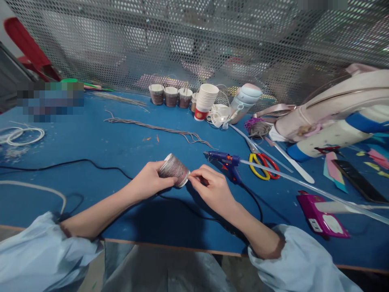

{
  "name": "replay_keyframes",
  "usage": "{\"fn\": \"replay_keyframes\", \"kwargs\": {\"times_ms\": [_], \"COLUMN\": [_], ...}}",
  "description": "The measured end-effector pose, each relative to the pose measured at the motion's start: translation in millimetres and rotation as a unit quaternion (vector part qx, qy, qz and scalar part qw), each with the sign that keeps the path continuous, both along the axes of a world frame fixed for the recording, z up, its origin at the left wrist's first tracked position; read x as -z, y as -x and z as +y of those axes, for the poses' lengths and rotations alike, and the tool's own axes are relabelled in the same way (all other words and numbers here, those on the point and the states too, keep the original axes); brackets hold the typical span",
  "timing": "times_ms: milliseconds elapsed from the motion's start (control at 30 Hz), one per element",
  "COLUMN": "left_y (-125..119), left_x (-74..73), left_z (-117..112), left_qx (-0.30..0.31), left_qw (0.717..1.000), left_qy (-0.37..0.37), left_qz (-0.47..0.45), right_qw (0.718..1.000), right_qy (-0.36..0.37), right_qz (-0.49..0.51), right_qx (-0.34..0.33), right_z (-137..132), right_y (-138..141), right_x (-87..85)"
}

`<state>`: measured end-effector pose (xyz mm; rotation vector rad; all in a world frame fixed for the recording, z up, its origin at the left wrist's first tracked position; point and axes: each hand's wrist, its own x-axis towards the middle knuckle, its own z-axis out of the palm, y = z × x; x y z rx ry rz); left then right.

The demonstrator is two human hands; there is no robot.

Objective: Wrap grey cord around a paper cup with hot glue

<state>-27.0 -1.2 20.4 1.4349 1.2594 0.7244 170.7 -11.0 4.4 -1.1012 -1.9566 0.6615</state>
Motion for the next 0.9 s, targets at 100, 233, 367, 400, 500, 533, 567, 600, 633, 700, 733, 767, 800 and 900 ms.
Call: {"fn": "replay_keyframes", "kwargs": {"times_ms": [100, 233, 367, 400, 500, 533, 567, 600, 633, 700, 733, 767, 800, 900], "left_y": [0.4, 1.1, 2.2, 2.4, 2.6, 2.6, 2.7, 2.8, 2.9, 3.3, 3.5, 3.7, 3.9, 4.1], "left_x": [-0.3, 0.5, 1.4, 1.3, 0.6, 0.2, -0.1, -0.4, -0.6, -0.6, -0.4, -0.2, 0.0, 0.0], "left_z": [0.2, 0.3, -0.6, -0.7, -0.9, -0.8, -0.8, -0.8, -0.8, -1.1, -1.3, -1.6, -1.9, -3.0], "left_qx": [0.008, 0.014, 0.015, 0.015, 0.021, 0.023, 0.024, 0.025, 0.026, 0.028, 0.029, 0.029, 0.030, 0.030], "left_qw": [1.000, 1.000, 1.000, 1.000, 1.000, 1.000, 1.000, 1.000, 1.000, 0.999, 0.999, 0.999, 0.999, 0.999], "left_qy": [-0.003, -0.005, 0.000, 0.001, -0.001, -0.003, -0.004, -0.005, -0.006, -0.011, -0.014, -0.016, -0.018, -0.021], "left_qz": [0.001, 0.003, 0.002, 0.004, 0.009, 0.010, 0.010, 0.011, 0.012, 0.014, 0.016, 0.018, 0.019, 0.016], "right_qw": [1.000, 1.000, 1.000, 1.000, 1.000, 1.000, 1.000, 1.000, 1.000, 1.000, 1.000, 1.000, 1.000, 1.000], "right_qy": [0.001, -0.007, -0.013, -0.014, -0.016, -0.014, -0.013, -0.011, -0.011, -0.010, -0.010, -0.009, -0.009, -0.010], "right_qz": [0.000, -0.006, -0.016, -0.017, -0.016, -0.016, -0.016, -0.017, -0.017, -0.018, -0.017, -0.018, -0.018, -0.020], "right_qx": [0.000, -0.002, -0.001, -0.002, -0.008, -0.008, -0.008, -0.007, -0.007, -0.006, -0.005, -0.004, -0.002, -0.001], "right_z": [0.2, 1.2, 1.3, 1.1, 0.6, 0.5, 0.4, 0.4, 0.3, 0.3, 0.3, 0.4, 0.4, 0.5], "right_y": [-0.6, -2.4, -4.3, -4.5, -4.6, -4.6, -4.6, -4.6, -4.6, -4.7, -4.8, -4.8, -4.9, -5.4], "right_x": [-0.1, -0.1, -1.6, -2.0, -2.5, -2.5, -2.4, -2.4, -2.5, -2.9, -3.3, -3.8, -4.4, -5.9]}}
